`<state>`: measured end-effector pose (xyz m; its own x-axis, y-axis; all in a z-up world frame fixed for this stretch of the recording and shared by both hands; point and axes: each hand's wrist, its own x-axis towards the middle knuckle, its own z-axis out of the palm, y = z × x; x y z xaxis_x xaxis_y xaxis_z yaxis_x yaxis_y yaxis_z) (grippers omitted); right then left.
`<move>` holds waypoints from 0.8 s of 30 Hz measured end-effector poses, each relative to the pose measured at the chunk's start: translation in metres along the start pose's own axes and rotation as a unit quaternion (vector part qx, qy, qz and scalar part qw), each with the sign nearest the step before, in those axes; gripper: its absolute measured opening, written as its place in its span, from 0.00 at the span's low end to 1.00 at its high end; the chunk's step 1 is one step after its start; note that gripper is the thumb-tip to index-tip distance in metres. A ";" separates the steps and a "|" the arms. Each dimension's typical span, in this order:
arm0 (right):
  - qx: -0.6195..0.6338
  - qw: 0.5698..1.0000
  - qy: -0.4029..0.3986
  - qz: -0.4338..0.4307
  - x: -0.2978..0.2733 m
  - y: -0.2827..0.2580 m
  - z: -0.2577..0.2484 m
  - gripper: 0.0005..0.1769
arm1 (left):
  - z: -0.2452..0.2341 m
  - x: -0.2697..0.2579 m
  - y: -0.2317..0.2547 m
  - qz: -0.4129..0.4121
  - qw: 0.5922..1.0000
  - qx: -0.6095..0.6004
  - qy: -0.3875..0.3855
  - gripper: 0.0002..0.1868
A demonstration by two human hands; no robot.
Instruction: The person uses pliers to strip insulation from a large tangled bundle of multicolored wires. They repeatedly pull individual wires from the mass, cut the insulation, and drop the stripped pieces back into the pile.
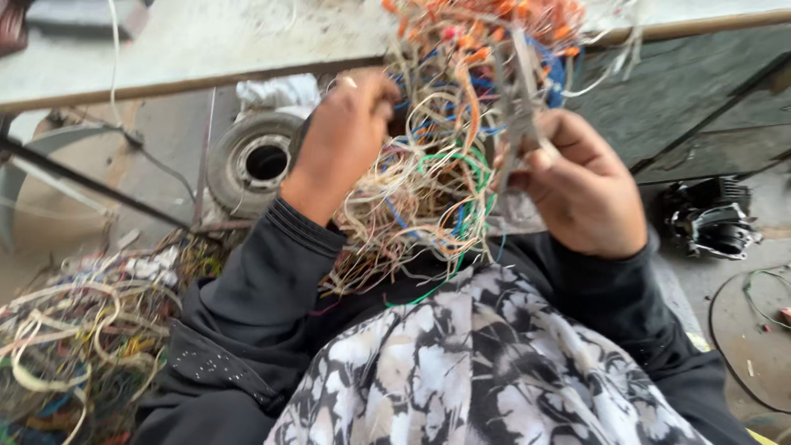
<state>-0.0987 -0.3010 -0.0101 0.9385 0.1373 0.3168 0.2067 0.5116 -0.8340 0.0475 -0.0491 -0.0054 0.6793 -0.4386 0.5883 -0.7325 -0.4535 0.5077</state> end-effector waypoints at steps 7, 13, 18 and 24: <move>0.006 1.000 -0.007 0.013 0.003 0.002 0.005 0.07 | 0.032 -0.007 -0.013 0.076 0.992 0.041 -0.087 0.08; -0.003 0.999 -0.011 0.030 0.004 0.009 0.005 0.11 | 0.035 -0.012 -0.014 0.068 0.990 0.075 -0.099 0.07; 0.008 0.999 -0.016 0.035 0.006 0.013 0.003 0.13 | 0.034 -0.010 -0.012 0.069 0.988 0.074 -0.117 0.09; 0.006 0.999 -0.013 0.037 0.005 0.013 0.003 0.13 | 0.035 -0.012 -0.020 0.139 0.979 0.085 -0.126 0.08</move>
<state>-0.0918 -0.2911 -0.0181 0.9435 0.1968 0.2665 0.1338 0.5094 -0.8500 0.0558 -0.0614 -0.0446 0.4593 -0.7308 0.5049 -0.8874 -0.4024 0.2249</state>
